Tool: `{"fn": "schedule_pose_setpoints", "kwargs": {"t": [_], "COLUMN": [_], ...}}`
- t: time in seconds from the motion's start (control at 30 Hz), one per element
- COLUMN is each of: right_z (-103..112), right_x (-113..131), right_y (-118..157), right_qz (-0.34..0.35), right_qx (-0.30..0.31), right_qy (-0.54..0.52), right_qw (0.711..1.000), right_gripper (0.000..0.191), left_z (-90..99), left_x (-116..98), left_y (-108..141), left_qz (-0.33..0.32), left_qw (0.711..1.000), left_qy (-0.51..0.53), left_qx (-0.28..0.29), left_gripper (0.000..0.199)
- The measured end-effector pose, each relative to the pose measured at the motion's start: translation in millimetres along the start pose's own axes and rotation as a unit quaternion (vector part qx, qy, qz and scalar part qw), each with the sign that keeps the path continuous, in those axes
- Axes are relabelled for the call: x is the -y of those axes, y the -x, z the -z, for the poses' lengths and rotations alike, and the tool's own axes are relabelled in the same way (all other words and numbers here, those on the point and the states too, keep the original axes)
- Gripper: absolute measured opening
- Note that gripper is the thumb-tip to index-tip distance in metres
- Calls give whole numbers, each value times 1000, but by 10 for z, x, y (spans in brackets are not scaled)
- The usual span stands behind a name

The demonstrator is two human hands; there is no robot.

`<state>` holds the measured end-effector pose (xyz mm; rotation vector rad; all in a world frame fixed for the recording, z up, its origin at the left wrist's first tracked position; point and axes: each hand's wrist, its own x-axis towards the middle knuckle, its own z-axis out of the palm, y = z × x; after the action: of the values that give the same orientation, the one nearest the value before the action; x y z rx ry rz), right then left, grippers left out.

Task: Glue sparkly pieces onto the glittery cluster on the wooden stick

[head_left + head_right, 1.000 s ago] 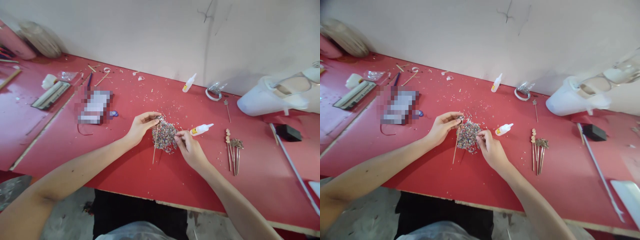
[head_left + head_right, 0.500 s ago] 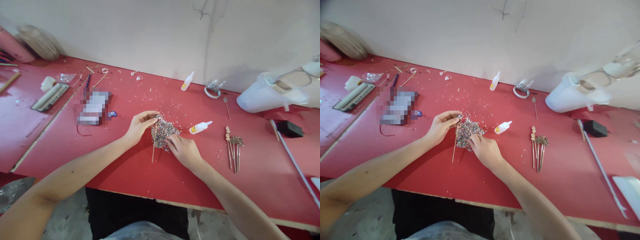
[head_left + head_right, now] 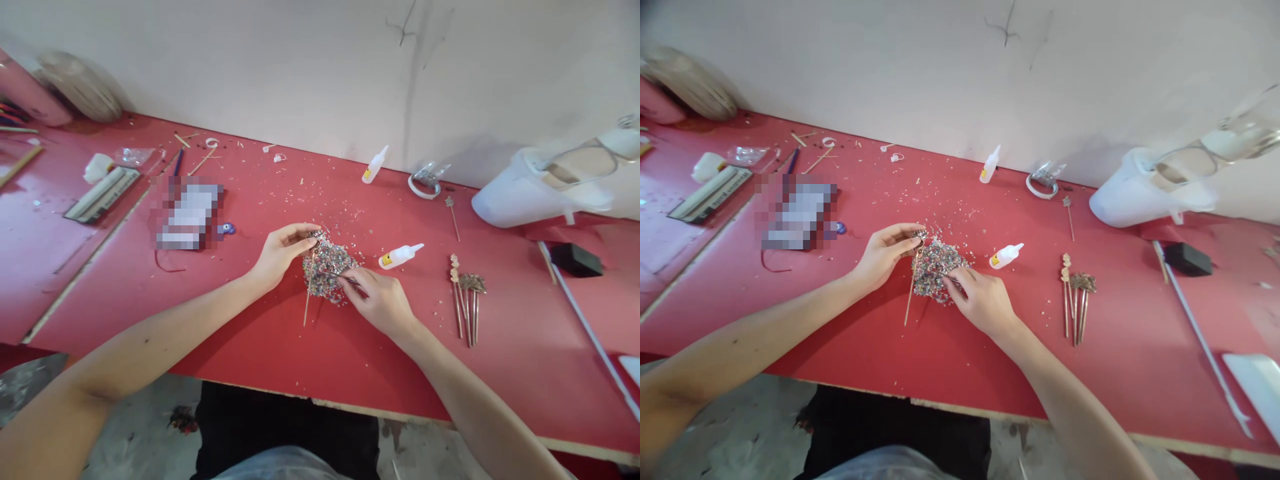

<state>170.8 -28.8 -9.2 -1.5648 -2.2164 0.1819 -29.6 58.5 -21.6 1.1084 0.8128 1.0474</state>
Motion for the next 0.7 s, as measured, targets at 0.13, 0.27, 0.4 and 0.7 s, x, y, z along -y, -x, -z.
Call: {"fn": "schedule_pose_setpoints", "kwargs": {"t": [0.13,0.27,0.4,0.7], "right_z": [17,40,47,50], "right_x": [-58,-81,-75,-80], "right_y": [7,22,35,49], "right_qz": [-21,-2,-7,2], "right_qx": [-29,-10,-10,-8], "right_qy": [21,13,21,24], "right_qw": [999,1000,1000,1000], "right_gripper": [19,20,21,22], "left_z": [1,0,-3,-8], "left_x": [0,-7,-17,-16], "left_y": [6,16,21,28], "left_qz": [-4,-1,0,-4], "left_qw": [1000,1000,1000,999], "left_qy": [-3,-6,-18,-31], "left_qx": [5,3,1,8], "left_gripper": [23,23,23,23]}}
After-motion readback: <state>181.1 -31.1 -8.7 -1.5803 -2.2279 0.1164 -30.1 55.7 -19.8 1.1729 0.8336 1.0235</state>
